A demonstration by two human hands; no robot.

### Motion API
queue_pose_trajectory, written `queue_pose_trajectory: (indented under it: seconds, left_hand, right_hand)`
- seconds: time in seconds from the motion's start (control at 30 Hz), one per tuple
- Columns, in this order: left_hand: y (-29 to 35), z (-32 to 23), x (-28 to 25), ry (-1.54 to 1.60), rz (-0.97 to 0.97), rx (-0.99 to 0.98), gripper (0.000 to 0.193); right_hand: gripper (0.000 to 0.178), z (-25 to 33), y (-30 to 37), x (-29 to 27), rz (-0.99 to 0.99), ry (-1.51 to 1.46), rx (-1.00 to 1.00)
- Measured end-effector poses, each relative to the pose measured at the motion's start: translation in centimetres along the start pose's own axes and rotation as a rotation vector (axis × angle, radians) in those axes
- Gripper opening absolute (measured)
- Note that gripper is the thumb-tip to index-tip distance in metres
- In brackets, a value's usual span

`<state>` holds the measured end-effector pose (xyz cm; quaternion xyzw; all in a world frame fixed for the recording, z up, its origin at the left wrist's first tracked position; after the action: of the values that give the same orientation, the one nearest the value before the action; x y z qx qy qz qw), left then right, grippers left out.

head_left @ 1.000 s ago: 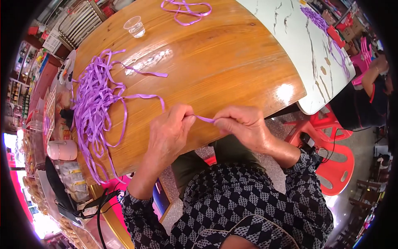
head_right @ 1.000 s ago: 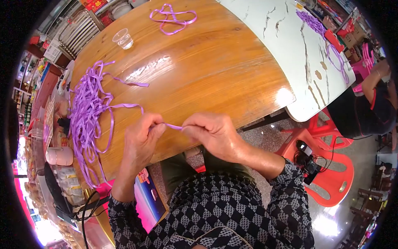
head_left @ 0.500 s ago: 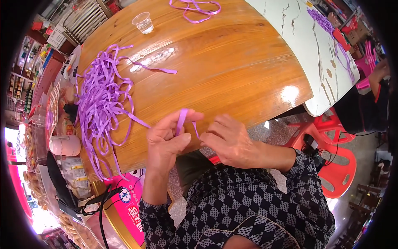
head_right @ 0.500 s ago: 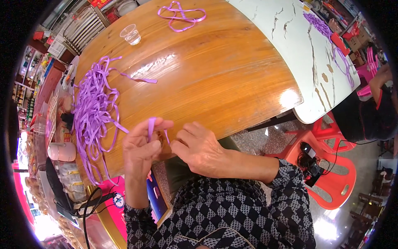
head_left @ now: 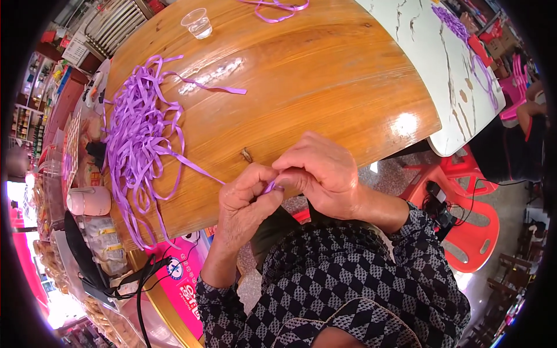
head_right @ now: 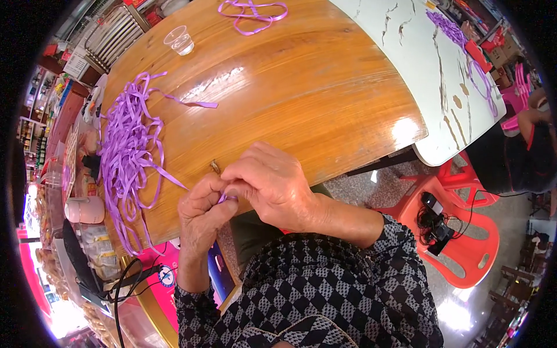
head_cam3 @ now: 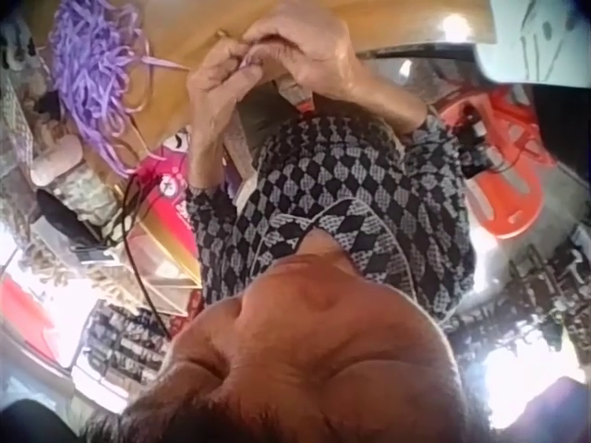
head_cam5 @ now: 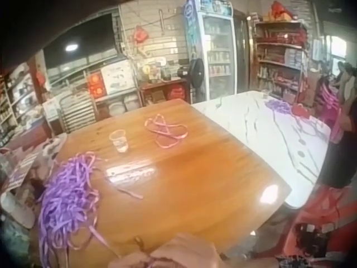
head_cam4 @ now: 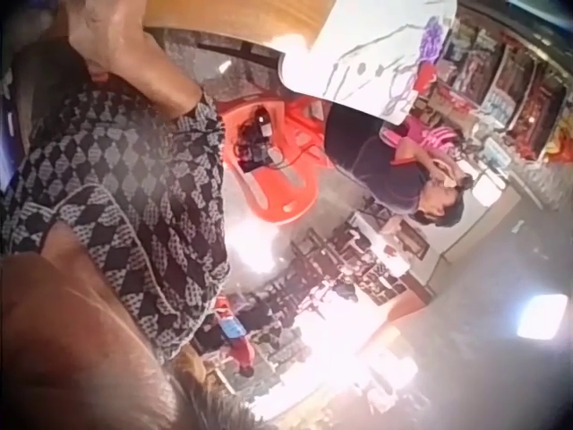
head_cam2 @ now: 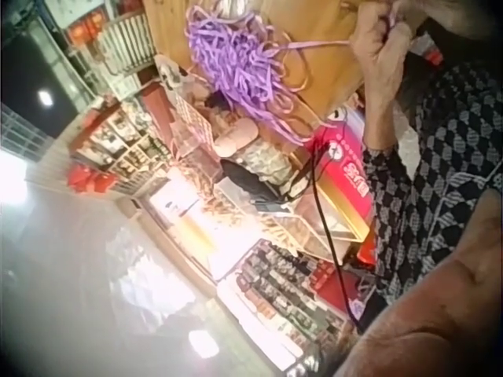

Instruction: The person ties knots in purple ribbons by hand, pulling each ribbon taut and then placing the knotted ribbons onto the wooden table.

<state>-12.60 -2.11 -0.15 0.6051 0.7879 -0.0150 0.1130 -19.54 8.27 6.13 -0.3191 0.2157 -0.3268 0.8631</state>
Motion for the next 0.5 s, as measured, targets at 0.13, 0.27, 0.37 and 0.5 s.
queue_pose_trajectory:
  seconds: [0.13, 0.27, 0.37, 0.5]
  left_hand:
    - [0.2, -0.5, -0.1, -0.088, -0.082, 0.045, 0.018]
    - [1.1, -2.7, -1.0, -0.501, -0.339, 0.337, 0.018]
    - [1.5, -3.0, -1.2, -0.598, -0.463, 0.386, 0.021]
    - [1.8, -3.2, -1.4, -0.574, -0.496, 0.403, 0.018]
  right_hand:
    - [0.018, -2.4, 1.2, 0.3, -0.119, -0.229, 0.269]
    - [0.017, -4.3, 2.6, 1.1, -0.273, -0.555, 0.517]
    - [0.017, -5.2, 3.0, 1.4, -0.317, -0.69, 0.623]
    - [0.017, -5.8, 2.8, 1.5, -0.345, -0.848, 0.661]
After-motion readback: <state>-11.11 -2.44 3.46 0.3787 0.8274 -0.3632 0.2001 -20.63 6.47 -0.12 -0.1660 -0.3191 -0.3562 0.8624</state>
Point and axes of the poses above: each hand's wrist, its own y-axis away from the middle knuckle, its own x-axis out of the palm, z = x × y, the point moved 9 cm from there along -y, towards the middle knuckle, and after that the axes turned 13 degrees about -y, right-handed, at the moved point
